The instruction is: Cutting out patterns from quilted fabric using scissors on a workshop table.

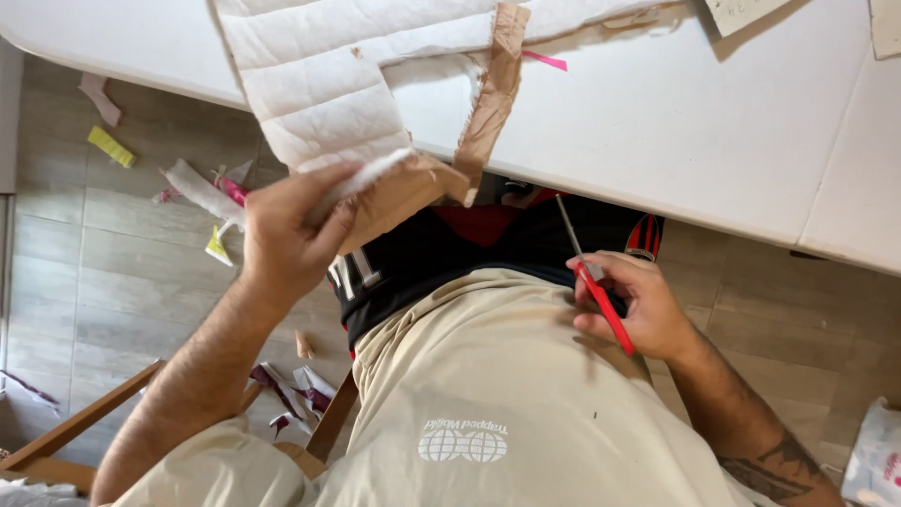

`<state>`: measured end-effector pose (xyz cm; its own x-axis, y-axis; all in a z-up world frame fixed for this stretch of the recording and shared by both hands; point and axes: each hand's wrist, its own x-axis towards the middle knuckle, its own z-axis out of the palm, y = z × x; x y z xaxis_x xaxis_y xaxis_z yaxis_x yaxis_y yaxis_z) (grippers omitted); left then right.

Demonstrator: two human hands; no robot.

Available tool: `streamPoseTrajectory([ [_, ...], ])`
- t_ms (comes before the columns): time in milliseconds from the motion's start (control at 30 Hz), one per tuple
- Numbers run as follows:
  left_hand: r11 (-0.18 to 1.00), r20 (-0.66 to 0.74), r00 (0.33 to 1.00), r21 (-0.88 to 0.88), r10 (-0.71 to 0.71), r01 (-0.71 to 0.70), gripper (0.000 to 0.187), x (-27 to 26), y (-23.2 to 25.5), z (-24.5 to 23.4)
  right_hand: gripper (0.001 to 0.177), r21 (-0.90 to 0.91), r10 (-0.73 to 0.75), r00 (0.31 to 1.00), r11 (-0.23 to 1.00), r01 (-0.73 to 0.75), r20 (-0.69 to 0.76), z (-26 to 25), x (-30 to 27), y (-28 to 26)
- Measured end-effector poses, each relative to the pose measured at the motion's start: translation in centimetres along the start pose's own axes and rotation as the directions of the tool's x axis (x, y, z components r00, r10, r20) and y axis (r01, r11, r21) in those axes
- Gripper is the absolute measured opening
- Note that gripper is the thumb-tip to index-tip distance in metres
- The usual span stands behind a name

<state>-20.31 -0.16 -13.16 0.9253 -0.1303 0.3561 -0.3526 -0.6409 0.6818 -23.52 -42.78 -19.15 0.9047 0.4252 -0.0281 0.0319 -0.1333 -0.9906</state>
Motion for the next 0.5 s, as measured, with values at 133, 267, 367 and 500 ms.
streamPoseTrajectory([
  [133,0.997,-0.011,0.999,-0.065,-0.050,0.049,0.018,3.4,1.9,-2.3,0.059,-0.011,-0.080,0.990,0.997,0.082,0.119,3.2,4.1,-3.6],
  [267,0.978,-0.018,0.995,-0.190,-0.096,0.091,0.013,5.5,4.6,-2.6,0.051,0.077,-0.118,0.976,0.991,0.105,0.181,5.4,6.2,-4.6],
  [367,0.969,0.007,0.994,-0.222,-0.106,0.105,0.013,5.8,6.3,-2.5,0.050,0.149,-0.105,0.981,0.986,0.080,0.164,6.1,7.4,-4.1],
  [500,0.959,0.102,0.988,-0.248,-0.113,0.135,0.015,5.6,7.1,-1.7,0.054,0.180,-0.063,0.984,0.983,0.033,0.164,6.5,8.6,-4.2],
])
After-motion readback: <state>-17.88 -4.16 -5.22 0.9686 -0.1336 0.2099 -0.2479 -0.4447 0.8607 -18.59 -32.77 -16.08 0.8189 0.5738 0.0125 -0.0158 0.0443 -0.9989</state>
